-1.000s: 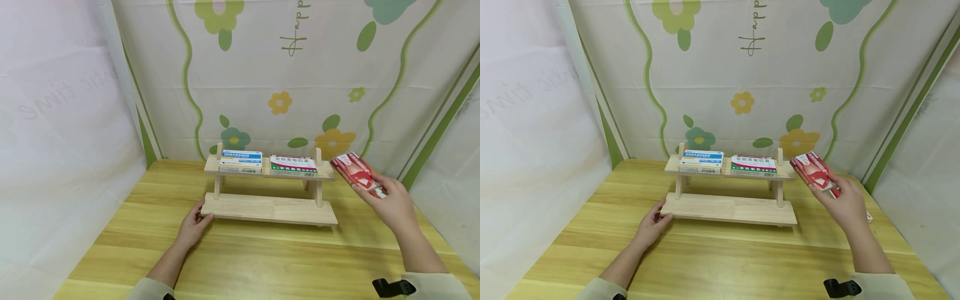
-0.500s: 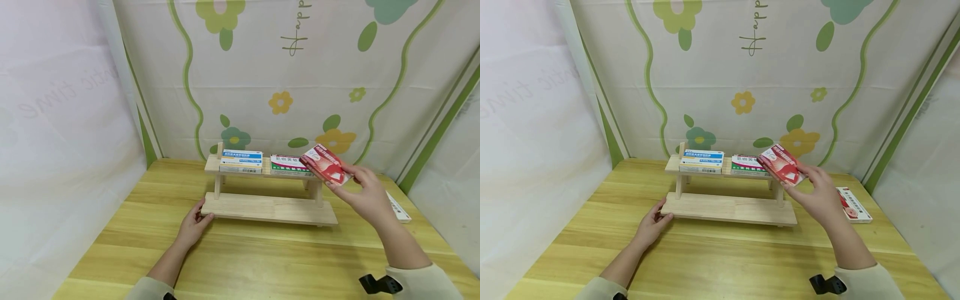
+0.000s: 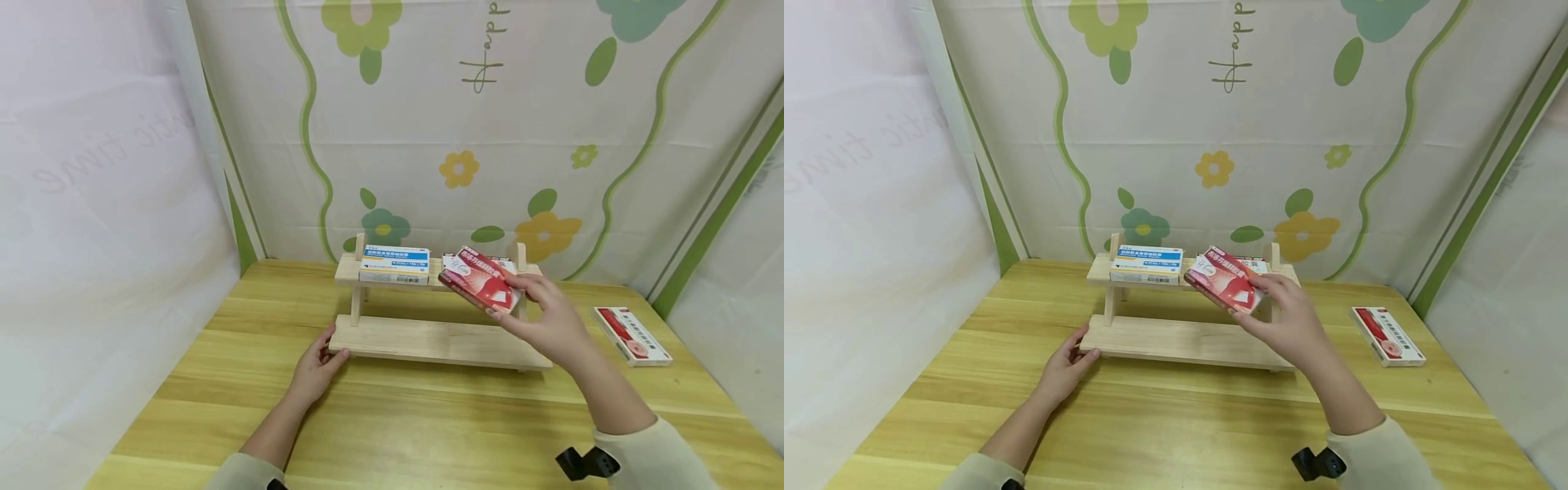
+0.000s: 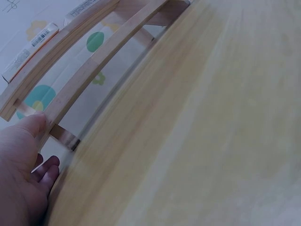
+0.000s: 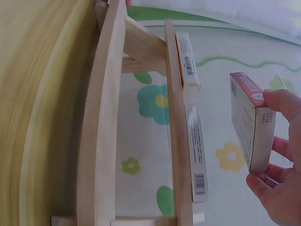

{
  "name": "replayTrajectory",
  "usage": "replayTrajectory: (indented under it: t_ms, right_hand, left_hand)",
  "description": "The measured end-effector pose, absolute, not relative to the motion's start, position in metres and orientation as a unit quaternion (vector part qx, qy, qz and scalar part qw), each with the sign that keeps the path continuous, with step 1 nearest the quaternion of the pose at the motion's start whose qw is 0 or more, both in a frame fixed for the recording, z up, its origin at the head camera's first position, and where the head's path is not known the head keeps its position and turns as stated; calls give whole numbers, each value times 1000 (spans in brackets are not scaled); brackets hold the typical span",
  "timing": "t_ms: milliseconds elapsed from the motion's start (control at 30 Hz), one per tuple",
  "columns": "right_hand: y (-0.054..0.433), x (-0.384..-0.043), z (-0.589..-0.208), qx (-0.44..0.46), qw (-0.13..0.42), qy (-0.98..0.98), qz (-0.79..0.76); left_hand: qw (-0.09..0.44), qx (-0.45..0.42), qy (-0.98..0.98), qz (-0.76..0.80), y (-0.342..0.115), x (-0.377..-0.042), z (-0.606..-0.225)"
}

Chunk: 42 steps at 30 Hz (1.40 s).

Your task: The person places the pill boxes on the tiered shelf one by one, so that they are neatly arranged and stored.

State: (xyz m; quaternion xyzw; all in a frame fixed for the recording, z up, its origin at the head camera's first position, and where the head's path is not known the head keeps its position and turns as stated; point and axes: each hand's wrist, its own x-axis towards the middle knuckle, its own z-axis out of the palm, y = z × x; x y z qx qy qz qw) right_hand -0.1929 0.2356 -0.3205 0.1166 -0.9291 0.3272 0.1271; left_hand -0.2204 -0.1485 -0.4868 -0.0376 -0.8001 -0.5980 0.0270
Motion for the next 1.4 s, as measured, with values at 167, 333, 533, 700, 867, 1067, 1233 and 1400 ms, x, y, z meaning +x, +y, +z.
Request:
replayTrajectory:
  t_ms: [167, 333, 533, 700, 867, 1067, 1233, 1400]
  right_hand:
    - [220, -197, -327, 124, 111, -932, 322]
    - [207, -202, -336, 140, 93, -929, 330]
    - [193, -207, -346, 162, 75, -919, 351]
    - [181, -211, -355, 170, 62, -914, 362]
    - [169, -215, -367, 181, 44, -913, 363]
    - [159, -222, -383, 191, 20, -915, 356]
    - [151, -228, -396, 204, 10, -913, 354]
    - [144, -232, -406, 209, 4, -911, 356]
  left_hand:
    - [29, -37, -799, -600, -148, -221, -487]
    - [28, -36, -800, -598, -148, -221, -488]
    - [26, -35, -796, -604, -147, -220, -486]
    - [25, -37, -794, -607, -147, -220, -484]
    - [25, -33, -794, -606, -147, -220, -485]
    - [28, -33, -793, -607, -147, -220, -486]
    - [32, -35, -790, -611, -147, -220, -485]
    - [33, -36, -792, -609, -147, -220, -485]
